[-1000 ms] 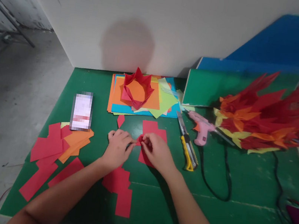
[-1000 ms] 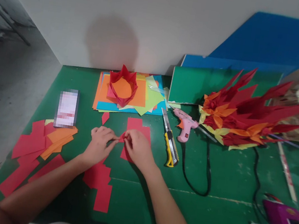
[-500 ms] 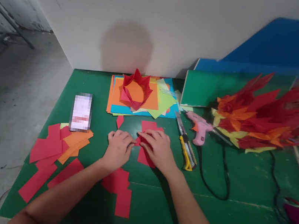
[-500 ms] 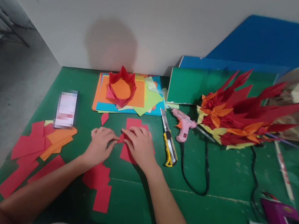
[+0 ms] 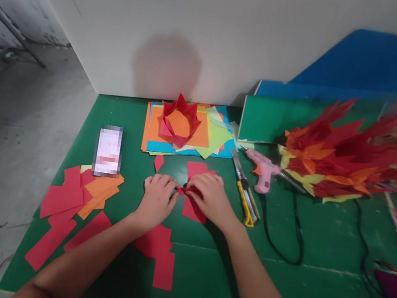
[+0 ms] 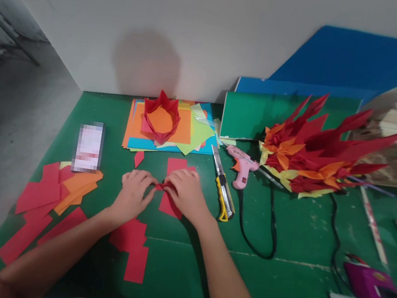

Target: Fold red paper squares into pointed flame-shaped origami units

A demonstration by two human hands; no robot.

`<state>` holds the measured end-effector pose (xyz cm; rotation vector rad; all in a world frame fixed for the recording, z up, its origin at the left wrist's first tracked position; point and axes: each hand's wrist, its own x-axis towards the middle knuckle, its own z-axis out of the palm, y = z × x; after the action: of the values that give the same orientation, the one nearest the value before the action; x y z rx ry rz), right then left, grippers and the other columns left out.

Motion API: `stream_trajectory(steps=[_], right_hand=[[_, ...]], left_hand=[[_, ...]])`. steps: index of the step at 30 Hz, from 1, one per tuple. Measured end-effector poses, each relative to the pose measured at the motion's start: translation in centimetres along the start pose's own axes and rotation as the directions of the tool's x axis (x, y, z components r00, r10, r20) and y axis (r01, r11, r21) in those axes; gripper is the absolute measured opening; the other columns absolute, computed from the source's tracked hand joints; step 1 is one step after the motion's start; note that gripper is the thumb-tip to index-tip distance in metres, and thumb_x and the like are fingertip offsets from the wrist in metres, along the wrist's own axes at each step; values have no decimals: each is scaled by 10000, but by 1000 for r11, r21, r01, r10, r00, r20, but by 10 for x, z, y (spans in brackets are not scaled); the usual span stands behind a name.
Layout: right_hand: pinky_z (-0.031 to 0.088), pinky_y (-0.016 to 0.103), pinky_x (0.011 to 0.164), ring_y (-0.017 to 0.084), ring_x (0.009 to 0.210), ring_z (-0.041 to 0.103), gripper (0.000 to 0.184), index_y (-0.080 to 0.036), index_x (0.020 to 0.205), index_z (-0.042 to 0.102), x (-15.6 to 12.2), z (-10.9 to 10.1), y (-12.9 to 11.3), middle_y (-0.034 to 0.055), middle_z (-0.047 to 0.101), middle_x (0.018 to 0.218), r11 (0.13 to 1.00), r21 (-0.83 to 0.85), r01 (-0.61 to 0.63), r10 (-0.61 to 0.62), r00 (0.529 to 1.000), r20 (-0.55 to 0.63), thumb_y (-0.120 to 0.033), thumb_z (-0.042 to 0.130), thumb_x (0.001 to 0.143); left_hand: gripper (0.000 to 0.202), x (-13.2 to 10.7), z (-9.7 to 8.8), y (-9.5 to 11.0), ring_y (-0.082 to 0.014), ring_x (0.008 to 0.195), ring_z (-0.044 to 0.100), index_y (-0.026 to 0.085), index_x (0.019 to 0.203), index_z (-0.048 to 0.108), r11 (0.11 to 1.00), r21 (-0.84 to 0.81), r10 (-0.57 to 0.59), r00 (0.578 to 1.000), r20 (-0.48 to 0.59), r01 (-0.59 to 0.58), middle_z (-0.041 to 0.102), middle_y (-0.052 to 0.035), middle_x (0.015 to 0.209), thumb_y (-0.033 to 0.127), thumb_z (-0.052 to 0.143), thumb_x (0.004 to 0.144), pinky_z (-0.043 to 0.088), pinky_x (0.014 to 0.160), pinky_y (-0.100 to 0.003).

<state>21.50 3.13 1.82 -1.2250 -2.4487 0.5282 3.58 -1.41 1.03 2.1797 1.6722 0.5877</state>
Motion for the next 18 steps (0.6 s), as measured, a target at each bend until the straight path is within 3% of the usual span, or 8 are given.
stream_trajectory(steps=[5, 7, 9, 12, 13, 16, 18], right_hand=[[368, 384, 797, 220, 834, 598, 120, -213, 927, 616, 0, -10, -7, 51, 705, 873, 998, 50, 47, -44, 998, -52, -193, 504, 892], [405, 380, 801, 220, 846, 617, 136, -221, 984, 616, -1, -15, -12, 55, 711, 911, 989, 148, 0, 19, 992, -128, -225, 520, 887], [451, 367, 789, 216, 851, 634, 162, -232, 1012, 611, 1, -16, -18, 49, 705, 931, 949, 297, -102, 172, 960, -219, -269, 560, 863], [508, 342, 764, 208, 863, 656, 226, -230, 1015, 591, 5, -10, -29, 50, 689, 989, 775, 602, -194, 435, 854, -286, -307, 623, 806], [519, 336, 753, 205, 853, 663, 246, -228, 1018, 585, 7, -7, -32, 50, 690, 980, 705, 681, -199, 502, 818, -281, -309, 635, 791], [538, 338, 741, 203, 832, 674, 292, -221, 1016, 571, 11, 3, -36, 59, 693, 963, 564, 799, -210, 613, 754, -234, -325, 665, 760], [541, 343, 762, 203, 852, 675, 331, -223, 1038, 564, 11, 7, -35, 62, 693, 982, 531, 821, -212, 615, 762, -201, -320, 682, 744]], left_hand=[[95, 6, -5, -1, -178, 818, 536, 181, 858, 545, 965, -261, -5, 1000, -29, -2, 596, -35, 838, 119, 473, 854, 424, 752, -320], [78, 11, -10, 2, -156, 798, 551, 189, 876, 536, 895, -444, -71, 996, -52, 41, 583, -23, 834, 141, 479, 855, 445, 748, -294], [52, 18, -12, 8, -133, 779, 567, 195, 902, 516, 744, -660, -188, 981, -53, 107, 577, -17, 851, 179, 493, 859, 460, 722, -262], [117, 30, -7, 17, -108, 716, 576, 202, 925, 467, 403, -909, -335, 942, -37, 107, 541, 3, 835, 270, 532, 856, 487, 685, -243], [168, 34, -4, 19, -101, 690, 568, 205, 936, 461, 329, -940, -359, 933, -36, 90, 531, 13, 821, 292, 567, 839, 492, 678, -241], [260, 42, 9, 21, -111, 756, 563, 203, 968, 483, 248, -967, -415, 908, -52, 58, 530, 1, 852, 329, 637, 800, 488, 698, -236], [271, 43, 15, 20, -110, 789, 555, 205, 951, 491, 275, -961, -467, 877, -115, 21, 525, 1, 857, 314, 669, 778, 476, 715, -223]])
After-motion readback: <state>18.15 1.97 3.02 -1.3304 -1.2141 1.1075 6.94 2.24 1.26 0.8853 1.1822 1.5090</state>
